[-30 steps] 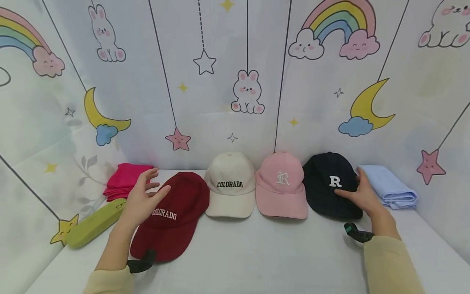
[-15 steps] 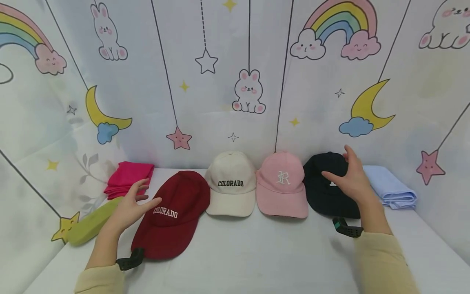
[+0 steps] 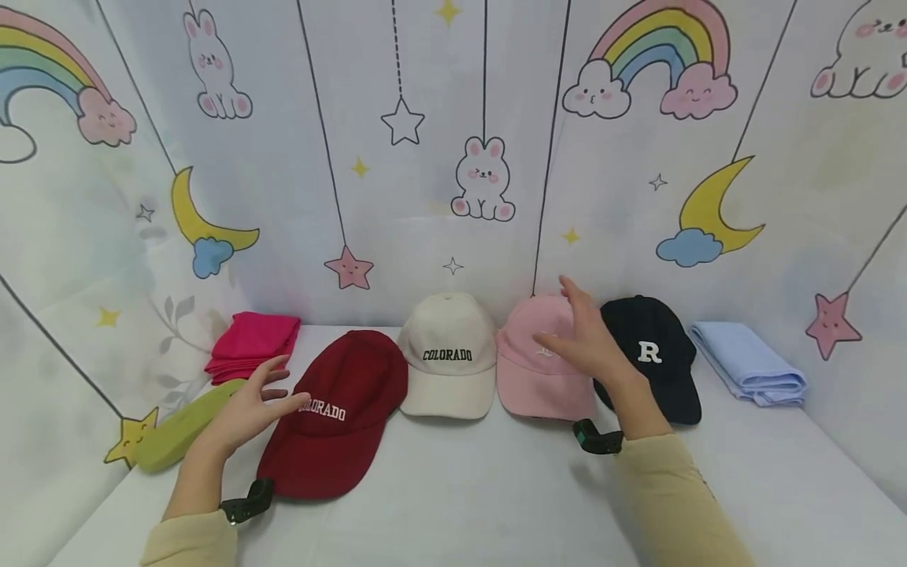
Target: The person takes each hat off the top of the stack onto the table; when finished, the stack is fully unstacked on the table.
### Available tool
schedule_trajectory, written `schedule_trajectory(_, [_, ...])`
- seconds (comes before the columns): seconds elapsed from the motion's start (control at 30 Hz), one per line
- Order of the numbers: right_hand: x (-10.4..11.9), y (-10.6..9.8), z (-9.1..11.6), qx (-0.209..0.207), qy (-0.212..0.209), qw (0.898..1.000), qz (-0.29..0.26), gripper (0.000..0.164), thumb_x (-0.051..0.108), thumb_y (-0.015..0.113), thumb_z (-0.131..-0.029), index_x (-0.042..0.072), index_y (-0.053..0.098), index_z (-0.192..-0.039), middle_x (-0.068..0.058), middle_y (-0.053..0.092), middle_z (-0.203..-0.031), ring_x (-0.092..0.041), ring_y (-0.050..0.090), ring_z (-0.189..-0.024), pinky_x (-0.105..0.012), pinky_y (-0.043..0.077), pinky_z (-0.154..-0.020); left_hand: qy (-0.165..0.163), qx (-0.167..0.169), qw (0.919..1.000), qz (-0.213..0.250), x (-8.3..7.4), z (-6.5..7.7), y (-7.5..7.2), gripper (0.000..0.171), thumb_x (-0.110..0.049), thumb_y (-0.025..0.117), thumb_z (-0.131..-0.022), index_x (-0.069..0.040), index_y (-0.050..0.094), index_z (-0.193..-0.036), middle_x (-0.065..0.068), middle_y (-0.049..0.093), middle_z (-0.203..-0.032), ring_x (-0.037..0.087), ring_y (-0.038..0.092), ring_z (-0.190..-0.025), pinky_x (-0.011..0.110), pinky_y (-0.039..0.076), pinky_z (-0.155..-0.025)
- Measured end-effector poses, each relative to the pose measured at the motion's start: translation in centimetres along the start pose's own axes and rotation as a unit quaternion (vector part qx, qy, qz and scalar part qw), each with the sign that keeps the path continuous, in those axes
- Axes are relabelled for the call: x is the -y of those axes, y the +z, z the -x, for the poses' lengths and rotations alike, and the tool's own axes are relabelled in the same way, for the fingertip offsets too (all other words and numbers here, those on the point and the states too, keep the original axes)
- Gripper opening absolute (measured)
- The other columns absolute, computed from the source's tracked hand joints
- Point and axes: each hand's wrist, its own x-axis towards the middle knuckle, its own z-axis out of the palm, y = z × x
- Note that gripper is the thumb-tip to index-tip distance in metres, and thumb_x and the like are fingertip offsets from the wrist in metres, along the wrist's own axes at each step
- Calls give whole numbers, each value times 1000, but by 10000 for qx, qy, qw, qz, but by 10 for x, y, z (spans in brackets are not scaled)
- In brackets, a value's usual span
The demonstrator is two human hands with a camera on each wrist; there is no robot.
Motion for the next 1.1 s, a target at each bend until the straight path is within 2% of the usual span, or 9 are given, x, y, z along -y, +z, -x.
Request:
schedule_trajectory(0.23, [42, 49, -20, 213, -286, 9983, -468, 100, 28, 79, -87, 15, 15, -162, -17, 29, -159, -33, 27, -146, -58, 27, -115, -97, 161, 9998, 64, 3, 2, 3, 98, -41, 75, -90, -11, 14, -160, 28, 31, -154, 51, 43, -132, 62, 47, -96])
schedule_trajectory(0.4, [71, 83, -28, 392, -481, 9958, -671, 97, 35, 78, -88, 18, 19, -162, -15, 35, -155, -31, 35, -142, -56, 32, -112, -113, 201, 9996, 155, 6, 0, 6, 100, -40, 76, -88, -11, 13, -161, 28, 31, -154, 51, 43, -132, 61, 49, -95])
schedule_trajectory(0.6, [97, 126, -28, 793, -544, 9893, -1100, 89, 33, 78, -89, 16, 27, -160, -12, 42, -150, -29, 43, -136, -51, 43, -105, -72, 271, 9991, 307, 7, -2, 8, 100, -38, 78, -87, -11, 14, -160, 28, 30, -154, 51, 42, -133, 59, 49, -95])
schedule_trajectory(0.77, [111, 158, -21, 1257, -435, 9805, -1448, 84, 35, 75, -91, 15, 30, -158, -11, 44, -147, -31, 44, -135, -49, 47, -101, -81, 360, 9985, 397, 9, -1, 7, 100, -36, 77, -88, -10, 13, -160, 28, 28, -155, 51, 41, -134, 59, 48, -97])
schedule_trajectory(0.93, [120, 178, -18, 1591, -437, 9756, -1449, 82, 36, 75, -90, 11, 33, -157, -11, 45, -146, -29, 46, -133, -45, 46, -103, -49, 381, 9986, 358, 10, -1, 4, 99, -36, 77, -88, -9, 14, -160, 28, 28, -154, 52, 40, -134, 59, 48, -97])
schedule_trajectory(1.1, [126, 185, -16, 1846, -343, 9756, -1139, 81, 39, 75, -90, 11, 35, -156, -8, 48, -142, -21, 47, -130, -40, 44, -105, 11, 360, 9988, 321, 11, 0, 1, 96, -33, 76, -89, -7, 16, -159, 29, 29, -154, 52, 40, -134, 60, 46, -99])
